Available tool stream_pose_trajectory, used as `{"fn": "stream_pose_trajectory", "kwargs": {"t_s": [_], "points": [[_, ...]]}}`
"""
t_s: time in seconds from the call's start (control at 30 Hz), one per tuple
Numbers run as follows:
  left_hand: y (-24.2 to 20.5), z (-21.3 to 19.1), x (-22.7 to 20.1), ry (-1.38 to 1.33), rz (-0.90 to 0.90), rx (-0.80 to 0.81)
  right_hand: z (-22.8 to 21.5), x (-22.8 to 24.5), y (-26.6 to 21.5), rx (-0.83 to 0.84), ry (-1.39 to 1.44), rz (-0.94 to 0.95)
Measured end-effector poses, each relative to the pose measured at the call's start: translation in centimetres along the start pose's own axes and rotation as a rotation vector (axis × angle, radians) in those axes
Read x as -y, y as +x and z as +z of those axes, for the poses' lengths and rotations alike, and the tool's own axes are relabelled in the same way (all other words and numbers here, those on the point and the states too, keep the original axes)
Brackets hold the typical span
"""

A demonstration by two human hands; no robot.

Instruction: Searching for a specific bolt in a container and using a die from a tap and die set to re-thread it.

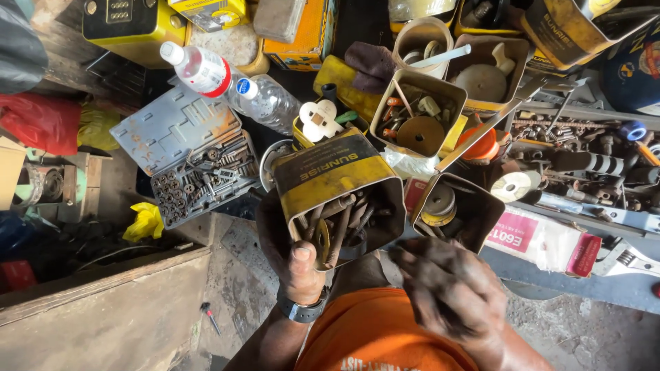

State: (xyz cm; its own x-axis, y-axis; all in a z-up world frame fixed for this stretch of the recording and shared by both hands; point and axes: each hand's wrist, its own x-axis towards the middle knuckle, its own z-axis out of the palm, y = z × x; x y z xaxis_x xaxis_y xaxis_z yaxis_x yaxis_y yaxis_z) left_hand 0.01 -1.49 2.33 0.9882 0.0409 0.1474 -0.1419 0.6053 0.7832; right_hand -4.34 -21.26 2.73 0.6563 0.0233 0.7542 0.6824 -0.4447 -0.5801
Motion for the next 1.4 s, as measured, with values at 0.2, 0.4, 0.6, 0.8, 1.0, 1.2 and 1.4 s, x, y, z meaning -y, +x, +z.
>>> {"fn": "stream_pose_trajectory", "kwargs": {"t_s": [0.2, 0.4, 0.6, 0.8, 1.0, 1.2, 1.4], "points": [[0.1, -0.5, -0.7, 0.814, 0.296, -0.217, 0.6, 1.6, 3.2, 0.043, -0.078, 0.197], [-0.4, -1.0, -0.4, 0.957, 0.307, -0.151, 1.0, 1.5, 4.7, 0.379, -0.069, 0.140], [-1.0, -2.1, 0.8, 0.797, 0.321, -0.015, 5.6, -2.3, 4.0, 0.729, -0.512, 0.040], [-1.2, -1.5, 1.6, 0.748, 0.279, -0.104, 5.0, -1.0, 8.0, 0.581, -0.410, -0.051], [-0.3, -2.1, 2.0, 0.632, 0.239, -0.245, 5.1, -1.3, 4.8, -0.011, 0.138, 0.499], [-0.4, -3.5, 2.2, 0.580, 0.193, -0.319, 6.5, -2.3, 2.9, -0.376, 0.744, 0.892], [-1.7, -7.3, 3.9, 0.379, 0.067, -0.415, 6.8, -2.9, 2.5, -0.502, 0.979, 0.955]]}}
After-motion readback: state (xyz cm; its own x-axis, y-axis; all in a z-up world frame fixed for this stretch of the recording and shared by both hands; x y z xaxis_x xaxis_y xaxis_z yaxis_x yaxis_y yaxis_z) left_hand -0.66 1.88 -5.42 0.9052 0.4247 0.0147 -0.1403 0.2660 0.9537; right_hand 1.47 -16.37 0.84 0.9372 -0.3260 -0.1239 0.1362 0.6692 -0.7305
